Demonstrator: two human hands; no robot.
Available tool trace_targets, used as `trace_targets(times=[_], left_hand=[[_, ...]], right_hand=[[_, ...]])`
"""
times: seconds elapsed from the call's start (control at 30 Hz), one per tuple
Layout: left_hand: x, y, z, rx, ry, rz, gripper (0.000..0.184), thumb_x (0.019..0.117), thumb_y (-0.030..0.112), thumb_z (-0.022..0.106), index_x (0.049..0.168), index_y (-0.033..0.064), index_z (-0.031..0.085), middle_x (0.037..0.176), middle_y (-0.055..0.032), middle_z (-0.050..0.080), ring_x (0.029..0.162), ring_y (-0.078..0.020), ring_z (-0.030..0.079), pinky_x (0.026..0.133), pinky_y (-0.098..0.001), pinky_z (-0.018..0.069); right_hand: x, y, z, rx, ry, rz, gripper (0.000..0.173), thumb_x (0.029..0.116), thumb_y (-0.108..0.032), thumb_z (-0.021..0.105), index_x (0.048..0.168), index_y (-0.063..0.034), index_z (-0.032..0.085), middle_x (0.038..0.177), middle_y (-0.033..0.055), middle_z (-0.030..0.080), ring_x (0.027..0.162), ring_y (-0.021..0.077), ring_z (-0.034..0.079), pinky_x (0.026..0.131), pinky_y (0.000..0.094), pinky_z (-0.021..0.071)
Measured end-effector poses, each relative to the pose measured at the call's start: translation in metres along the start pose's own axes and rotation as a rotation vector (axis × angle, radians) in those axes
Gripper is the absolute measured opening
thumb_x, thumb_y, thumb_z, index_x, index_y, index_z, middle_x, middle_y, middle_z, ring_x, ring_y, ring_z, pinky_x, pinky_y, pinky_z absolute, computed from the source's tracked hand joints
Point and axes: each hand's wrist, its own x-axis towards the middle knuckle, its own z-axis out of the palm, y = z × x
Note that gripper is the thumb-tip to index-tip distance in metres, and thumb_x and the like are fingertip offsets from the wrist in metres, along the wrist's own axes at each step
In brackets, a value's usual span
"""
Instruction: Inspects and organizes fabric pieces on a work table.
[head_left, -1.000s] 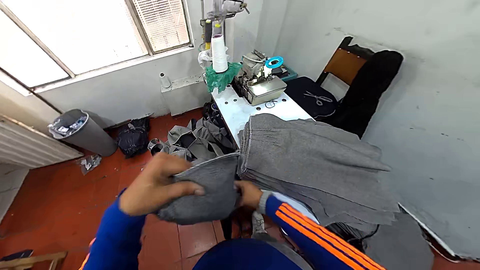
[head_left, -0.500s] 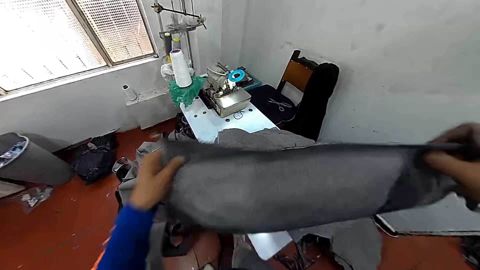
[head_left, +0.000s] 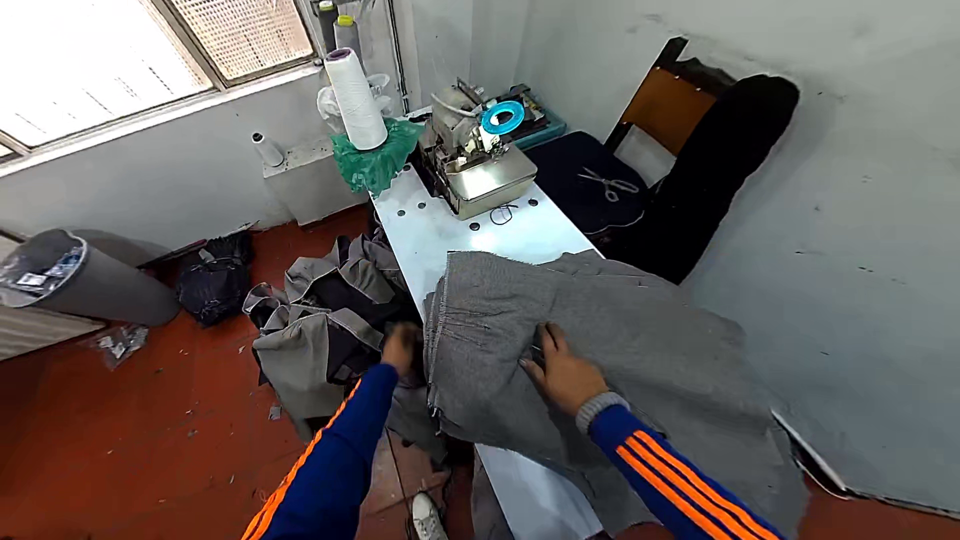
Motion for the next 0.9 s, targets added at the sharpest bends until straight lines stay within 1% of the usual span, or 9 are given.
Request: trace_targets(times=[0.13,0.2,0.27,0.4,0.53,0.6,0.73,0.83,0.9], left_hand=[[-0.041,-0.059,0.047,0.336,-0.398,-0.037,0.075,0.0846,-0.001,0.072,0.154,0.0019,0.043,0.164,-0.0221,0.032,0.147,-0.0396,0.039,0.120,-0.0556,0.0347],[-0.041,-0.072,0.047,0.428,-0.347,-0.007,0.068,0.0816,0.012,0.081,0.144,-0.0006,0.055,0.154,-0.0238,0.047,0.141,-0.0417,0.046,0.117,-0.0597,0.0363],[-0.052,-0.067,0.025,0.478,-0.311,-0.027,0.056,0.0874,0.028,0.079,0.132,-0.0024,0.063,0.136,-0.0263,0.061,0.131,-0.0431,0.056,0.111,-0.0631,0.0415],[-0.097,-0.061,-0.024,0.392,-0.247,-0.008,0.042,0.0960,0.028,0.068,0.125,-0.0022,0.067,0.124,-0.0268,0.067,0.121,-0.0422,0.062,0.107,-0.0619,0.0446],[-0.147,-0.043,-0.045,0.324,-0.169,0.053,0.039,0.1004,0.022,0.061,0.133,0.0003,0.058,0.123,-0.0265,0.066,0.117,-0.0418,0.064,0.103,-0.0602,0.0476],[-0.167,-0.027,-0.046,0.377,-0.182,0.065,0.042,0.1018,0.019,0.058,0.141,0.0032,0.055,0.129,-0.0259,0.065,0.122,-0.0421,0.063,0.105,-0.0608,0.0466],[-0.197,0.001,-0.048,0.510,-0.248,0.103,0.037,0.1059,0.023,0.052,0.131,-0.0023,0.063,0.128,-0.0277,0.065,0.125,-0.0432,0.060,0.108,-0.0608,0.0440],[-0.232,0.009,-0.076,0.447,-0.200,0.222,0.036,0.1061,0.026,0.055,0.119,-0.0056,0.068,0.116,-0.0283,0.068,0.114,-0.0426,0.065,0.104,-0.0598,0.0460],[-0.271,0.016,-0.104,0.301,-0.123,0.355,0.036,0.1037,0.027,0.060,0.108,-0.0070,0.071,0.101,-0.0255,0.071,0.099,-0.0371,0.068,0.096,-0.0570,0.0508]], right_hand=[[-0.016,-0.025,-0.044,-0.075,-0.091,0.007,0.047,0.1074,-0.031,0.045,0.148,-0.0084,0.050,0.143,0.0268,0.050,0.097,0.0442,0.070,0.082,0.0612,0.0562],[-0.036,-0.045,-0.064,-0.077,-0.101,-0.105,0.038,0.1074,-0.020,0.046,0.143,-0.0089,0.056,0.132,0.0259,0.056,0.095,0.0412,0.069,0.082,0.0571,0.0574],[-0.051,-0.069,-0.068,-0.035,-0.174,-0.245,0.036,0.1101,-0.025,0.045,0.140,-0.0116,0.060,0.130,0.0262,0.058,0.103,0.0414,0.067,0.089,0.0577,0.0550],[-0.063,-0.133,-0.038,-0.069,-0.298,-0.367,0.040,0.1089,-0.034,0.047,0.132,-0.0078,0.066,0.127,0.0263,0.064,0.117,0.0435,0.063,0.100,0.0612,0.0483],[-0.065,-0.185,0.003,-0.103,-0.240,-0.256,0.051,0.0975,-0.025,0.066,0.141,-0.0031,0.053,0.118,0.0274,0.068,0.113,0.0473,0.065,0.094,0.0655,0.0506],[-0.064,-0.203,0.016,-0.152,-0.198,-0.239,0.050,0.1000,-0.022,0.060,0.144,-0.0021,0.047,0.117,0.0282,0.068,0.112,0.0479,0.066,0.092,0.0647,0.0517],[-0.047,-0.206,0.036,-0.150,-0.146,-0.252,0.040,0.1093,-0.029,0.039,0.135,-0.0069,0.059,0.119,0.0258,0.069,0.115,0.0459,0.066,0.094,0.0646,0.0509],[-0.052,-0.186,0.026,0.127,-0.162,-0.371,0.041,0.1086,-0.034,0.046,0.127,-0.0030,0.065,0.112,0.0240,0.070,0.107,0.0406,0.068,0.095,0.0604,0.0508],[-0.084,-0.172,0.004,0.425,-0.302,-0.555,0.040,0.1036,-0.033,0.057,0.131,-0.0041,0.061,0.111,0.0156,0.069,0.091,0.0268,0.067,0.082,0.0480,0.0546]])
